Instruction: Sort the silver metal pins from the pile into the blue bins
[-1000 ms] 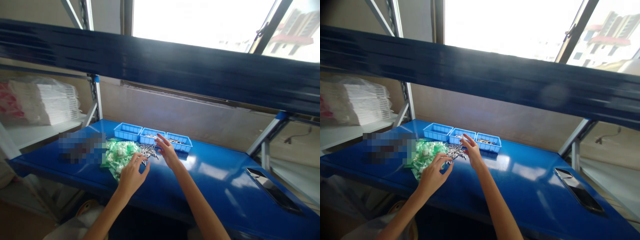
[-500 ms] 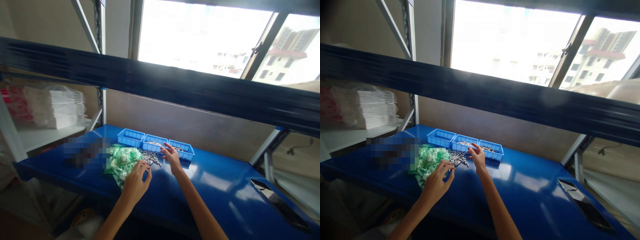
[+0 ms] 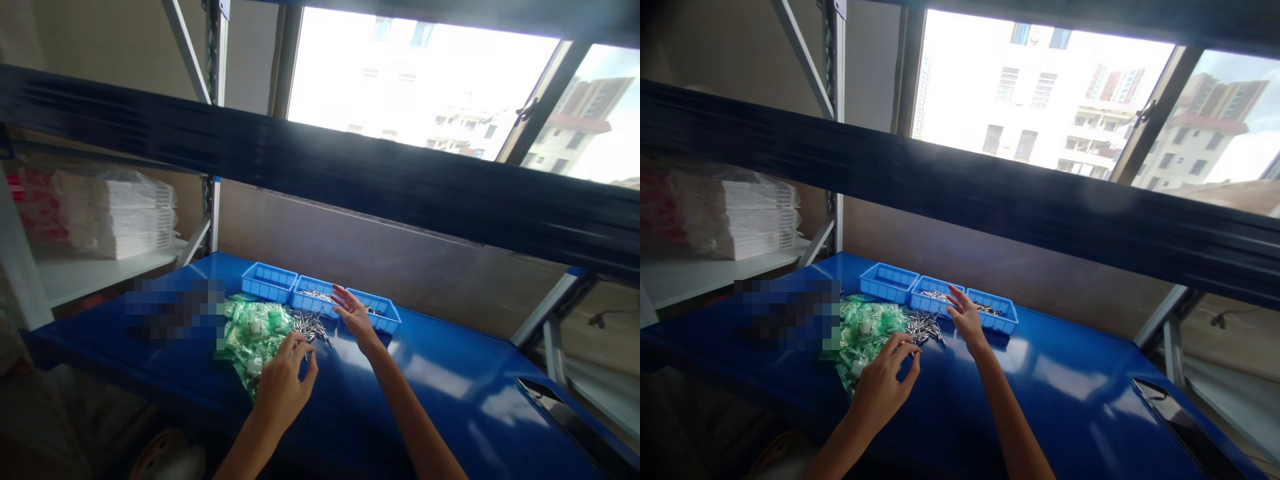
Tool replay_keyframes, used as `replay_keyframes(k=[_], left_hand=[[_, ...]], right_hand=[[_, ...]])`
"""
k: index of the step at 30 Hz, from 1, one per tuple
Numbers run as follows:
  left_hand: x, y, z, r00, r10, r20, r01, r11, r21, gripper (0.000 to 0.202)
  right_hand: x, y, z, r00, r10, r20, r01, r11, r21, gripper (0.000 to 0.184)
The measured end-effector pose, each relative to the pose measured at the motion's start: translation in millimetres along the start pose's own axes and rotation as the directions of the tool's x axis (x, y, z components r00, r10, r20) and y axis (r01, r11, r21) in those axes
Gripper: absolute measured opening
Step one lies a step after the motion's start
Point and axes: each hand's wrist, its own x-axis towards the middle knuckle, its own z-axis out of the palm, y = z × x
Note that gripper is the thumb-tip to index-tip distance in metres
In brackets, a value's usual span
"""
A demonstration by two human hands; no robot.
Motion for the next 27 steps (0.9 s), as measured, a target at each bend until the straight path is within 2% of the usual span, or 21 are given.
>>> replay_keyframes(k=[3, 6, 9, 11, 14, 17, 20, 25, 27], left_hand=[[0.1, 0.5, -1.0, 1.0, -0.002, 0.003, 0.002, 1.0, 0.002, 0.021], [0.1, 1.2, -1.8, 1.0, -0.007, 0.018, 0.007, 1.0, 0.001, 0.021], [0.5, 1.6, -1.9, 0.999, -0.017, 0.027, 0.017, 1.0, 0.003, 0.021], [1.1, 1.6, -1.6, 0.999, -0.02, 0.036, 0.02, 1.0, 0.001, 0.021], [1.9, 1.2, -1.1, 0.999, -0.02, 0.044, 0.02, 1.0, 0.001, 0.021], [2.4, 0.7, -0.7, 0.999, -0.025, 0.041, 0.025, 1.0, 0.007, 0.021], [2.5, 0.3, -1.3, 0.999, -0.026, 0.027, 0.026, 1.0, 0.006, 0.021], [3.1, 1.7, -6.8, 0.999, -0.029, -0.03, 0.027, 0.998, -0.058, 0.025], [3.4, 2.3, -9.0, 0.998, -0.044, -0.054, 0.04, 0.996, -0.079, 0.03]], right_hand=[[-3.9, -0.1, 3.6, 0.998, -0.012, 0.061, 0.018, 0.994, -0.107, 0.036], [-11.3, 0.8, 5.3, 0.999, -0.018, 0.051, 0.035, 0.934, -0.357, 0.024], [-19.4, 5.3, 3.0, 0.999, -0.035, 0.026, 0.043, 0.716, -0.696, 0.018], [-23.2, 10.1, 1.4, 1.0, -0.002, 0.029, 0.025, 0.578, -0.815, 0.023], [-25.3, 16.2, 1.5, 0.997, 0.064, 0.047, 0.008, 0.504, -0.864, 0.028], [-24.7, 18.4, 2.4, 0.996, 0.073, 0.042, -0.001, 0.501, -0.866, 0.021], [-24.4, 17.7, 0.5, 0.998, 0.062, 0.011, -0.024, 0.545, -0.838, 0.015], [-25.4, 10.6, -2.5, 1.0, 0.008, -0.03, -0.027, 0.745, -0.666, 0.014], [-26.1, 5.3, 0.4, 1.0, -0.003, 0.005, 0.005, 0.823, -0.568, 0.018]])
